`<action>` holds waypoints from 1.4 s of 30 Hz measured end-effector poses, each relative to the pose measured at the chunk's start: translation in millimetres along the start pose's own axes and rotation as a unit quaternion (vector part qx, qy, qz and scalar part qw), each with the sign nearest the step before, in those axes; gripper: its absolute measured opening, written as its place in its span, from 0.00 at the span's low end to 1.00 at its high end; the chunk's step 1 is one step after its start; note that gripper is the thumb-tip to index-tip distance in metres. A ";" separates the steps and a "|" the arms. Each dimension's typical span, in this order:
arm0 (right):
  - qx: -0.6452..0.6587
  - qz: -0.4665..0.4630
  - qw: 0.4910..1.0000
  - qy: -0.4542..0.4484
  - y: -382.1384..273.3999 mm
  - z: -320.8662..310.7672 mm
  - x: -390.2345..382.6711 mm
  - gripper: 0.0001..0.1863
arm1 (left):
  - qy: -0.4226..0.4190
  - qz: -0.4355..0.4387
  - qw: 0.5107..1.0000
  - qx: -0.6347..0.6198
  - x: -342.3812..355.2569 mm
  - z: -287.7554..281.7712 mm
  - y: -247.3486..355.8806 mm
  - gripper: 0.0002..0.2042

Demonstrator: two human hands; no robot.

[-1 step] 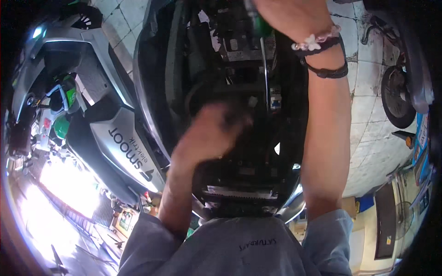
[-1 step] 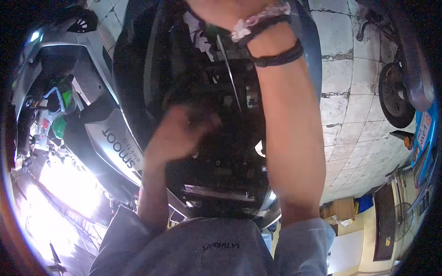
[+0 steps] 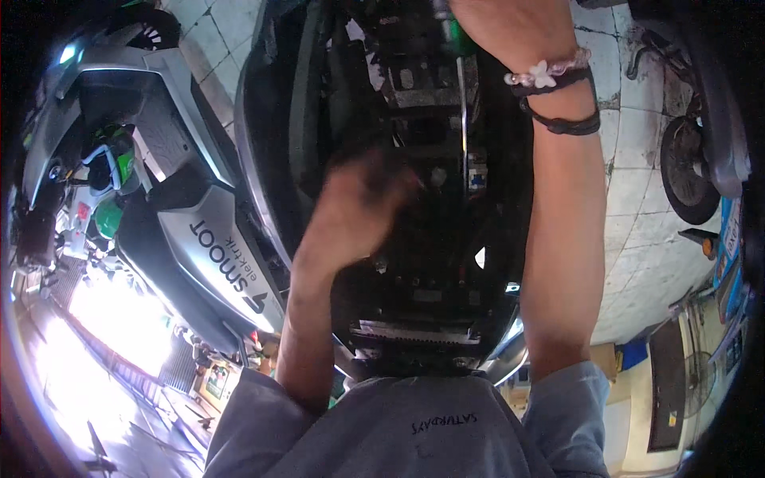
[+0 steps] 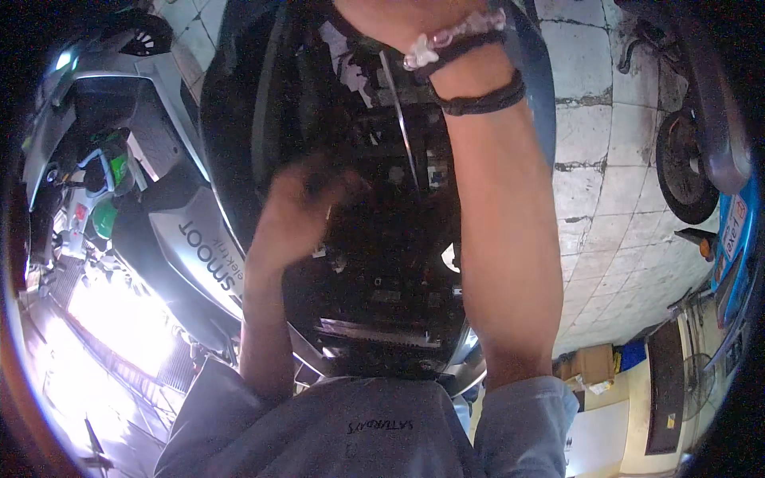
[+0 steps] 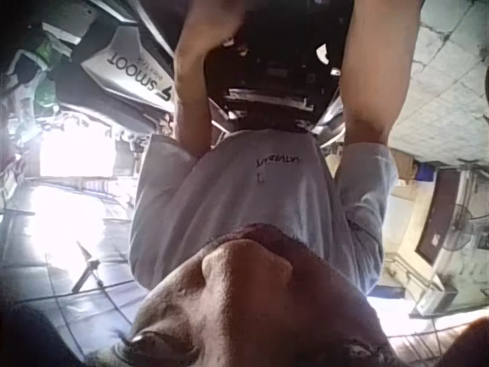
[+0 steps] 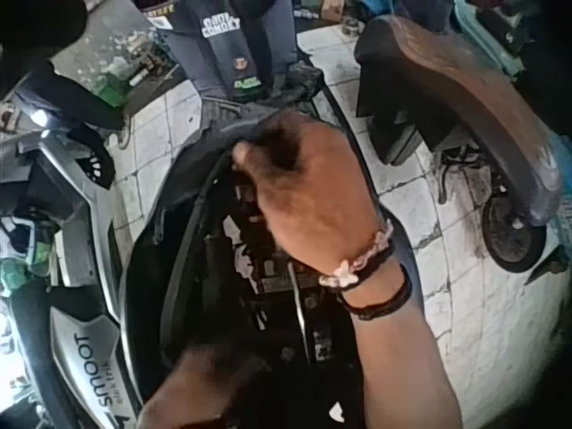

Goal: The person disassembles components inside a scooter compartment by unscrewing fasteners with a screwdriver and a power tool, removing a metal electronic unit by hand, and loosening internal parts with the screwdriver.

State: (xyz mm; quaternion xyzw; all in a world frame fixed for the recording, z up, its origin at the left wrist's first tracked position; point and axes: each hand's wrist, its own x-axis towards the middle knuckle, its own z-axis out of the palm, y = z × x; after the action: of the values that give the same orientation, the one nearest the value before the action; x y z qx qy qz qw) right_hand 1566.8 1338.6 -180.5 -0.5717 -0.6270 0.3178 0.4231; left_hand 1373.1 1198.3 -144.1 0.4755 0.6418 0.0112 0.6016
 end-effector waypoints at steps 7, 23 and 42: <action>0.104 0.013 0.980 0.167 0.7 -7.2 11.7 0.12 | 0.365 -0.104 0.924 0.035 110.8 0.4 -52.5 0.20; -0.005 -0.024 0.989 0.143 23.2 9.8 3.3 0.16 | 0.379 -0.288 0.815 -0.330 179.1 8.7 -128.2 0.19; -0.162 -0.041 0.984 0.061 -4.1 50.8 -19.7 0.18 | 0.049 0.112 0.958 -0.259 28.1 62.1 -3.0 0.13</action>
State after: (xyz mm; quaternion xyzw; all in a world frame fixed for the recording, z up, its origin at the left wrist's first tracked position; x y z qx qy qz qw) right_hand 1519.3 1322.9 -202.5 -0.6250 -0.6657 0.1589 0.3754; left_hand 1424.8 1179.6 -184.4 0.3715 0.5880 0.2674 0.6669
